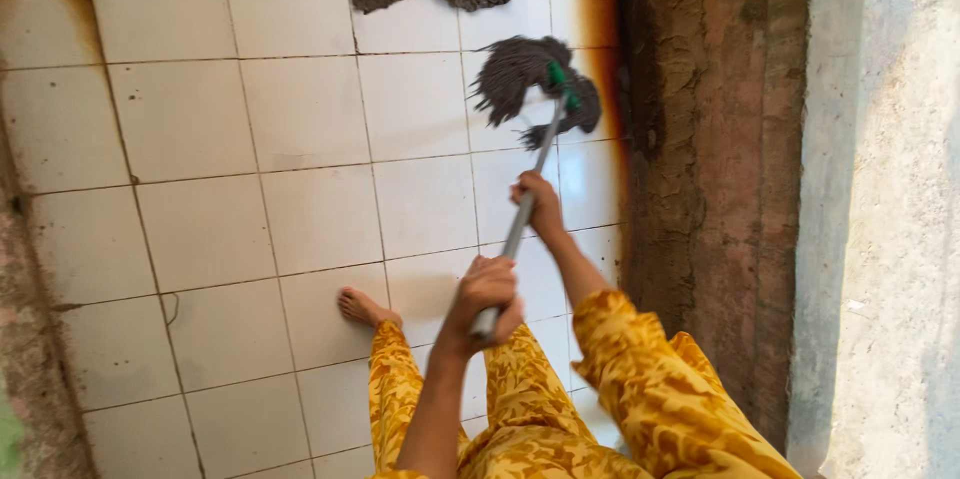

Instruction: The person mops a tiled floor using a mop with a long handle, moving a floor mat several times to clean the surface beneath it.

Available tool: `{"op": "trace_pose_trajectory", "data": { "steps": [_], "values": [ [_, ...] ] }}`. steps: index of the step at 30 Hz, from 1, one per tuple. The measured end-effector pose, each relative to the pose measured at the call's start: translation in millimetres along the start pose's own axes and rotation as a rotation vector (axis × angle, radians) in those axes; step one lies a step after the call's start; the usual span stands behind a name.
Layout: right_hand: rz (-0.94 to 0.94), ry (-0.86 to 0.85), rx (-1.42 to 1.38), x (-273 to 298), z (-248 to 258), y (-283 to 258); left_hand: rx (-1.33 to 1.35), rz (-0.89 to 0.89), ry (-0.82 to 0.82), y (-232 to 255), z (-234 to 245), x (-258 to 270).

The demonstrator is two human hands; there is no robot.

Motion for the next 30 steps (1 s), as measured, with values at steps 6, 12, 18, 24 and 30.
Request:
{"op": "trace_pose_trajectory", "data": {
  "steps": [6,12,18,24,30],
  "values": [
    [0.123,-0.111,0.772,-19,45,-13,-0.120,0.118,-0.135,-24,-28,1],
    [0.730,-0.486,1.012,117,-181,27,-0.255,0.256,0.213,97,121,99],
    [0.579,-0.757,1.014,198,-352,-3,-0.375,0.192,0.385,146,189,121],
    [0.519,-0.771,1.105,185,-326,-26,-0.158,0.141,0.348,139,198,115],
    [0.619,-0.421,1.068,92,-139,-8,0.078,0.000,0.227,78,76,56]
  ]
}}
Point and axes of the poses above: each hand's wrist, its own x-axis away from the middle knuckle, its own z-axis out of the back of the hand, y = z × x, the point moved 7 cm from there along -x, towards the middle knuckle, and after that the axes turned 2 degrees about z, right-handed, at the moved point
